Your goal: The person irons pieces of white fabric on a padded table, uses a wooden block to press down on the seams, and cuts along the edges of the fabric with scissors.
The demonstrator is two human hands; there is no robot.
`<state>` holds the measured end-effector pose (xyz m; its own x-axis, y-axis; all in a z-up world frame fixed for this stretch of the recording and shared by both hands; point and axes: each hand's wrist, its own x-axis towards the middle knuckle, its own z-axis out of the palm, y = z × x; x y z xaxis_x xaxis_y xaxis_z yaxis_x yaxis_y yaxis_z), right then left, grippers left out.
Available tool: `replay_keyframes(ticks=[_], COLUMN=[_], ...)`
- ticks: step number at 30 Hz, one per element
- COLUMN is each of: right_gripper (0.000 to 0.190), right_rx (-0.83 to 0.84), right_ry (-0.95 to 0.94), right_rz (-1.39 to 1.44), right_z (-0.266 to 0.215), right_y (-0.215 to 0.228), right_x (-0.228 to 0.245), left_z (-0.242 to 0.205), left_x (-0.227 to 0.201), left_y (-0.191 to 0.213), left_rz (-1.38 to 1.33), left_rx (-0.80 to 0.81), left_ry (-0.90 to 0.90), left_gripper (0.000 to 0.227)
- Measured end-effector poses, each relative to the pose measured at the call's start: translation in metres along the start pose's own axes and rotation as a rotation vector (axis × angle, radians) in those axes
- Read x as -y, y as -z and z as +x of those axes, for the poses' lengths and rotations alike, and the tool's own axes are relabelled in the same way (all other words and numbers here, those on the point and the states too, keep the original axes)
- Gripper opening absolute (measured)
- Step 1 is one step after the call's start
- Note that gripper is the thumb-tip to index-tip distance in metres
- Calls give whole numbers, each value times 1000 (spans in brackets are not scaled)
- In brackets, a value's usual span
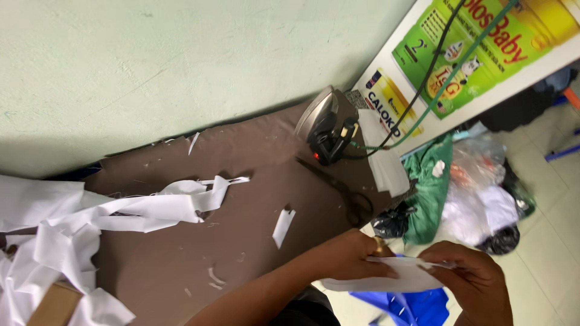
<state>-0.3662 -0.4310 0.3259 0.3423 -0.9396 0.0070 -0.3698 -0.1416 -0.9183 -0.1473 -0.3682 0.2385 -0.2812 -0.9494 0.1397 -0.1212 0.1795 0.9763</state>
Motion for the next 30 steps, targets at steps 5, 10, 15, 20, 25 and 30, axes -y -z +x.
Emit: replay_keyframes(ticks=[5,10,15,20,25,30], right_gripper=[63,54,26,30,30,36], right_rx=[204,-91,-234,-109,160,152], right_ry=[-87,-142,-288,-292,7,-85], right_rz=[1120,591,380,30,-206,154], right_z=[129,168,246,332,428,489], right_y=[76,52,29,13,-14,-67], right_x=[-201,-233,-242,-295,-317,-330], left_z=[126,221,184,27,-107,-145], left_x=[-7,29,115,215,232,221], left_y=[-38,-48,-53,-68,-93,-117], left_rz=[123,129,271,423,517,499], left_rx=[-308,-524,-366,-622,-1148,-1385], left_ry=[-41,99,334,901,944,1066], left_gripper=[38,34,60,24,33,28])
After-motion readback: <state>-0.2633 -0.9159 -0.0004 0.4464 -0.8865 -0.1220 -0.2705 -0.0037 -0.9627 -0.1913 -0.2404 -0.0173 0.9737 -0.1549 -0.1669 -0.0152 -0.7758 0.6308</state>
